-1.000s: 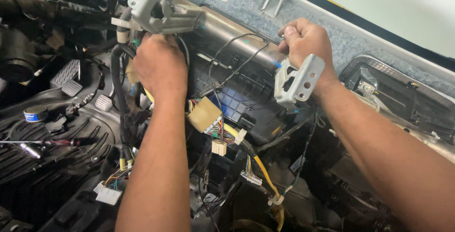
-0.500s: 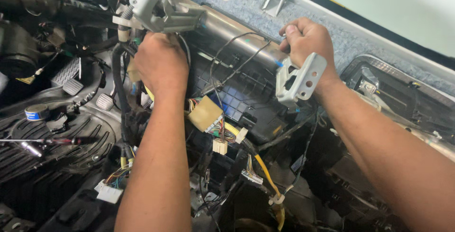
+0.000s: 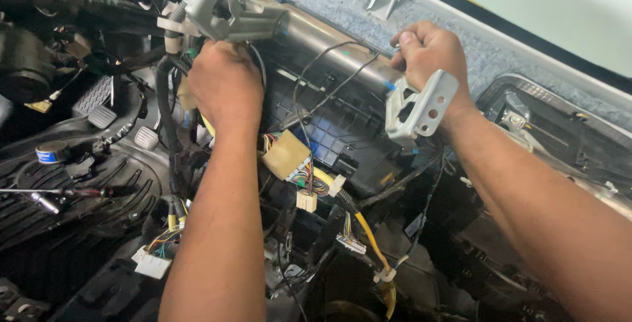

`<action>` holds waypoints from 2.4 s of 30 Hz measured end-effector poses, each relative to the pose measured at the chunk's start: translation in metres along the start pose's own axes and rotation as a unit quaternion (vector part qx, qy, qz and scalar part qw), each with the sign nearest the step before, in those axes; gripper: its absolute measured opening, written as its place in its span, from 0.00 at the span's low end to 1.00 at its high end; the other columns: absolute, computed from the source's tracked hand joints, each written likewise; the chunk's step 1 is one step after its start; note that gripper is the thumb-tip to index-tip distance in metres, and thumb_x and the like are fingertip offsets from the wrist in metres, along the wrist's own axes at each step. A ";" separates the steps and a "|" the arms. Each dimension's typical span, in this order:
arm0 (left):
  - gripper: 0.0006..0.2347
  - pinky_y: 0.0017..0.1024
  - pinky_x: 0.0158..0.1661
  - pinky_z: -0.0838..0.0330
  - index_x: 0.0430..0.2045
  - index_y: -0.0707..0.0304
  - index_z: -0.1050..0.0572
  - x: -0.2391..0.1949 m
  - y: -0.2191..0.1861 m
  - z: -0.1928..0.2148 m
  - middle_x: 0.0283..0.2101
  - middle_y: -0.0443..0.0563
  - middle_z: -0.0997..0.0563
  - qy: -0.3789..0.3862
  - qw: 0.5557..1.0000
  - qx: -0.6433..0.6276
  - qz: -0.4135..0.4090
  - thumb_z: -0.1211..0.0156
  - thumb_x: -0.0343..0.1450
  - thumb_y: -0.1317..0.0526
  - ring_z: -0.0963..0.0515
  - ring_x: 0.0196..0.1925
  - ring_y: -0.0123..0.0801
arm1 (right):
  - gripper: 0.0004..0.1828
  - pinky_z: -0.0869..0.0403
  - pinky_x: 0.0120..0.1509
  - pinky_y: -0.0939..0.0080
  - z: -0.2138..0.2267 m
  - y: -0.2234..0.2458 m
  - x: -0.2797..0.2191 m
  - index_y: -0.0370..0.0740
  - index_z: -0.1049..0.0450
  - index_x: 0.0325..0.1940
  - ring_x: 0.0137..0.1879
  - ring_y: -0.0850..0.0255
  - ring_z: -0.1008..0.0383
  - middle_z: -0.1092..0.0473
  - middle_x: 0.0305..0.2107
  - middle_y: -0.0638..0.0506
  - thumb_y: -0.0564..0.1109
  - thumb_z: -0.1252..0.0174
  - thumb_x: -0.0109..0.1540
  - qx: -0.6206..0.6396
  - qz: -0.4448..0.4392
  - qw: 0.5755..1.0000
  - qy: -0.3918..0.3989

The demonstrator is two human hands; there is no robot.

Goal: The person works inside a vehicle with the dashboard removed, manipulating wiring harnesses and connectors near the center console and steering column. They connect and disconnect electrical plugs, route cables, and adjust components within the exposed dashboard cavity.

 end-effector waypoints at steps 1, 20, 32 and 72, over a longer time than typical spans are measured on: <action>0.07 0.49 0.36 0.25 0.22 0.65 0.19 0.000 0.001 -0.001 0.34 0.62 0.18 0.007 1.000 0.005 -0.007 0.39 0.69 0.64 0.18 0.34 0.59 | 0.13 0.27 0.39 0.62 -0.001 -0.001 0.000 0.36 0.21 0.44 0.31 0.66 0.25 0.23 0.27 0.51 0.44 0.50 0.69 0.000 0.002 1.000 0.001; 0.06 0.50 0.38 0.25 0.27 0.64 0.16 0.002 -0.003 0.003 0.35 0.63 0.18 0.034 0.999 0.014 -0.007 0.40 0.70 0.63 0.18 0.35 0.60 | 0.13 0.28 0.35 0.62 0.000 0.002 -0.004 0.37 0.22 0.43 0.30 0.66 0.26 0.24 0.26 0.52 0.45 0.51 0.69 -0.006 -0.022 1.000 0.005; 0.07 0.47 0.43 0.26 0.41 0.70 0.19 -0.009 -0.005 0.043 0.41 0.64 0.19 -0.007 0.991 -0.124 -0.040 0.40 0.74 0.66 0.19 0.42 0.58 | 0.13 0.27 0.39 0.63 0.000 0.002 0.004 0.37 0.21 0.44 0.33 0.64 0.23 0.22 0.27 0.51 0.44 0.50 0.70 -0.038 0.014 0.999 -0.011; 0.11 0.20 0.28 0.32 0.49 0.74 0.25 -0.066 0.070 0.064 0.32 0.47 0.22 0.080 0.730 -0.542 0.409 0.54 0.78 0.68 0.29 0.26 0.20 | 0.27 0.22 0.28 0.51 -0.193 0.179 -0.059 0.22 0.29 0.55 0.30 0.47 0.19 0.23 0.28 0.39 0.44 0.45 0.56 -0.468 0.390 0.780 0.144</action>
Point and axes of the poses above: each hand's wrist, its own x-axis towards the middle knuckle, its own z-axis out of the back of the hand, y = z × x, the point moved 5 cm from there along x, towards the middle knuckle
